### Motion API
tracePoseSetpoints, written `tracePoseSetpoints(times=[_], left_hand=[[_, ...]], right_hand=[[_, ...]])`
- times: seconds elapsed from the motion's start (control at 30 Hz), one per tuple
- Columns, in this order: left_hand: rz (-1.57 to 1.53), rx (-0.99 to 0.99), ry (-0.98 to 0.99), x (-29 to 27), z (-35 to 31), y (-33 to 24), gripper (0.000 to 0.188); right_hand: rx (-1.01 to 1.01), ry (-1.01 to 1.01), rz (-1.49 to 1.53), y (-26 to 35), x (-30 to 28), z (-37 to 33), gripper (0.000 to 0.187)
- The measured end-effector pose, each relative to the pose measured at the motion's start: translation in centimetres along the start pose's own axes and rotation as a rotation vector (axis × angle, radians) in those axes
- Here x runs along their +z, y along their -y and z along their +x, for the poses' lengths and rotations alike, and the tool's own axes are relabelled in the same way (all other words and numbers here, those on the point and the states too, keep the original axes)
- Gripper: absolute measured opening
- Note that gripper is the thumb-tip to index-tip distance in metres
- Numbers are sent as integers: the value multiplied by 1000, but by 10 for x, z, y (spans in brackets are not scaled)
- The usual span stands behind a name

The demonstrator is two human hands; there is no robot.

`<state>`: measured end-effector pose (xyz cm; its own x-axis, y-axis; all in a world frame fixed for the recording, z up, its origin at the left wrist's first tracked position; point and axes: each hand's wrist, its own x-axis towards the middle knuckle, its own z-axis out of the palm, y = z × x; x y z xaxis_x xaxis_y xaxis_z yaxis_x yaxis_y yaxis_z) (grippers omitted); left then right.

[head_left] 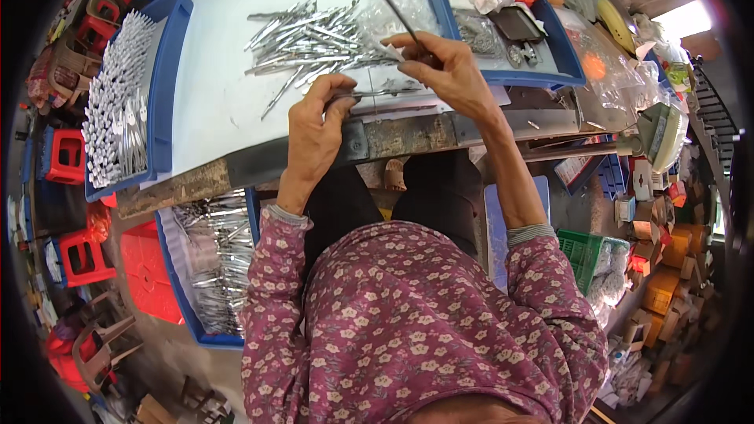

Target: Assembling and soldering small metal components on a workbench using a soldering iron and a jig.

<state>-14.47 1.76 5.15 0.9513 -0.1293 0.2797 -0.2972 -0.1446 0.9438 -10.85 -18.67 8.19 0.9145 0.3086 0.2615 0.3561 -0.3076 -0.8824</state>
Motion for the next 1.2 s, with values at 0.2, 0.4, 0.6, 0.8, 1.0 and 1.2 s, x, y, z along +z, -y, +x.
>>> tracePoseSetpoints(times=[0.2,0.4,0.6,0.8,1.0,1.2], left_hand=[[-127,-58,24,5,-2,1,19],[-204,-12,63,5,-4,-5,21],[-244,-77,104,1,-8,-8,21],[-227,-43,117,2,-8,-7,20],[-273,-99,117,7,-21,-1,21],[-321,-159,154,16,-27,6,21]], right_hand=[[-338,-72,-410,19,18,-25,23],[-531,-76,-648,20,20,-32,30],[-580,-68,-661,20,22,-34,28],[-565,-44,-656,22,21,-37,28],[-484,58,-640,21,16,-48,30],[-362,118,-558,8,13,-58,33]])
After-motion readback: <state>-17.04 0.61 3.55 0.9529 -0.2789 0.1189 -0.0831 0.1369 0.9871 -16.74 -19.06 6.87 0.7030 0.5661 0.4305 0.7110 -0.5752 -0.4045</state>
